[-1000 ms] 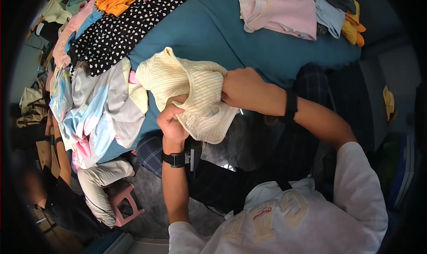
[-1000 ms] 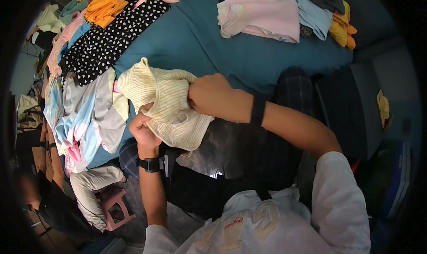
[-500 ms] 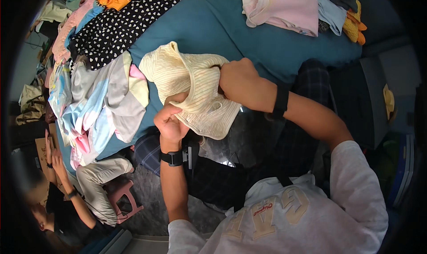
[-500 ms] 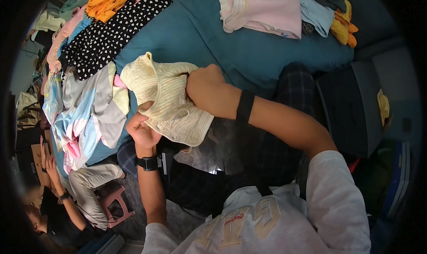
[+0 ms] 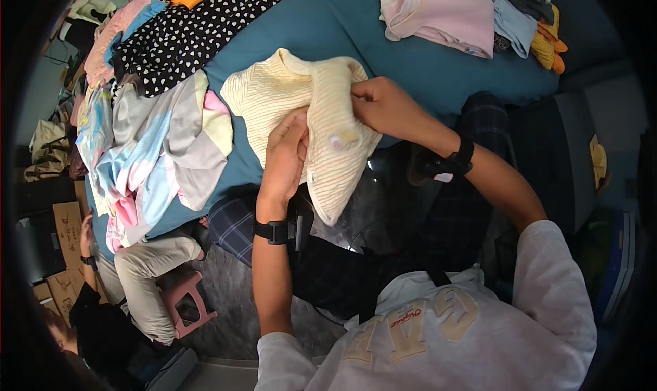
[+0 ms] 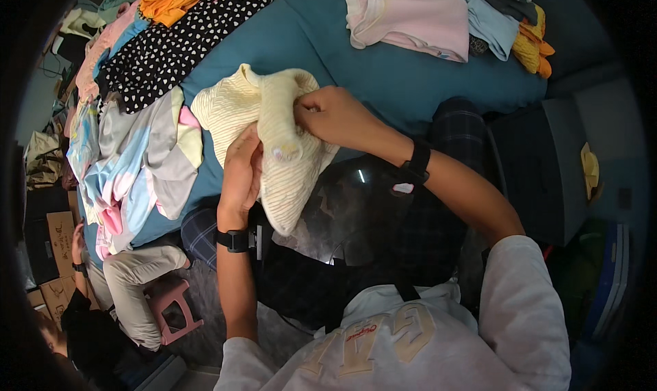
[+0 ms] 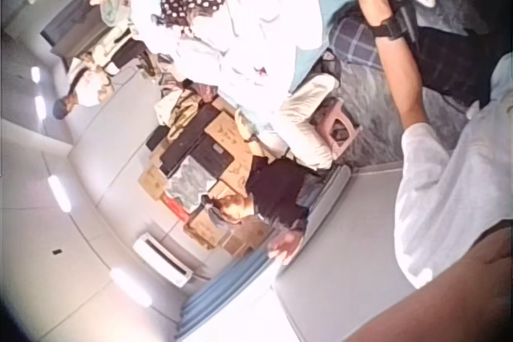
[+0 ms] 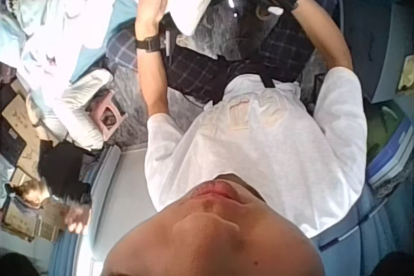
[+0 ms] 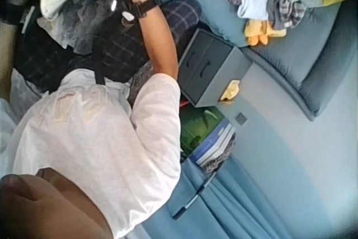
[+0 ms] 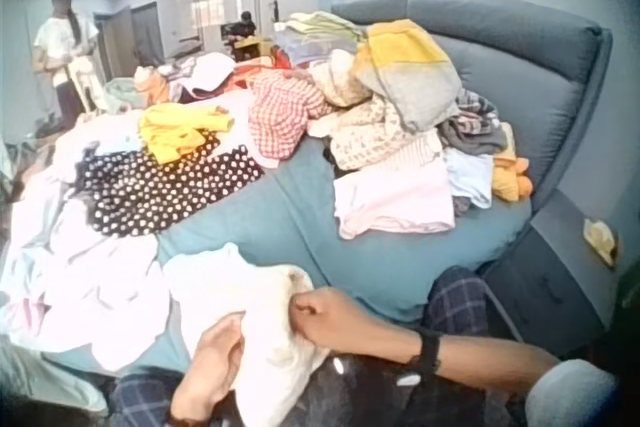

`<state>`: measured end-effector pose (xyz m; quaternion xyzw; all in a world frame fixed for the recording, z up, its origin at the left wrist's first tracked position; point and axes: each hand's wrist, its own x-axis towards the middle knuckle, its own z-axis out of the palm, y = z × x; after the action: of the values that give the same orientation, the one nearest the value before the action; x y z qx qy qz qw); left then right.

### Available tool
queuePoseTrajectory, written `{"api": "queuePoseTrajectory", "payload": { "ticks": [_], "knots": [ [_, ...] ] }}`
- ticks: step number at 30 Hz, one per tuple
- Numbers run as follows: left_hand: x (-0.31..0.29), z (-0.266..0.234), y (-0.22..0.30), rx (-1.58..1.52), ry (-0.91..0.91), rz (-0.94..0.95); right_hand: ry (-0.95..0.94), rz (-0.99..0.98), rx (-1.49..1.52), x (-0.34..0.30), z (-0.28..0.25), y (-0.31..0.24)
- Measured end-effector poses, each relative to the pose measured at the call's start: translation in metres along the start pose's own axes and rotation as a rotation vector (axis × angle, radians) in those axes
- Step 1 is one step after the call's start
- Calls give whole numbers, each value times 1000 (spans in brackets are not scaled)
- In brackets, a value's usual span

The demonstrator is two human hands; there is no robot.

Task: Folding various pieces of baby or children's clothing on a bed.

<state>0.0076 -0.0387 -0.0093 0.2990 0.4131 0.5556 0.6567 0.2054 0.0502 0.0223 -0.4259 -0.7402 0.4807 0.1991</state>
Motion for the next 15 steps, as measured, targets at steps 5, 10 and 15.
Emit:
{"api": "queuePoseTrajectory", "payload": {
  "ticks": [5, 10, 15],
  "knots": [
    [-10, -2, 2, 41, -67, 11, 70, -70, 430, -10, 7, -2],
    [-11, 3, 5, 387, -147, 227, -162, -166, 227, -16, 2, -5],
    [1, -5, -16, 250, -187, 212, 118, -714, -404, -16, 18, 12]
  ]
}}
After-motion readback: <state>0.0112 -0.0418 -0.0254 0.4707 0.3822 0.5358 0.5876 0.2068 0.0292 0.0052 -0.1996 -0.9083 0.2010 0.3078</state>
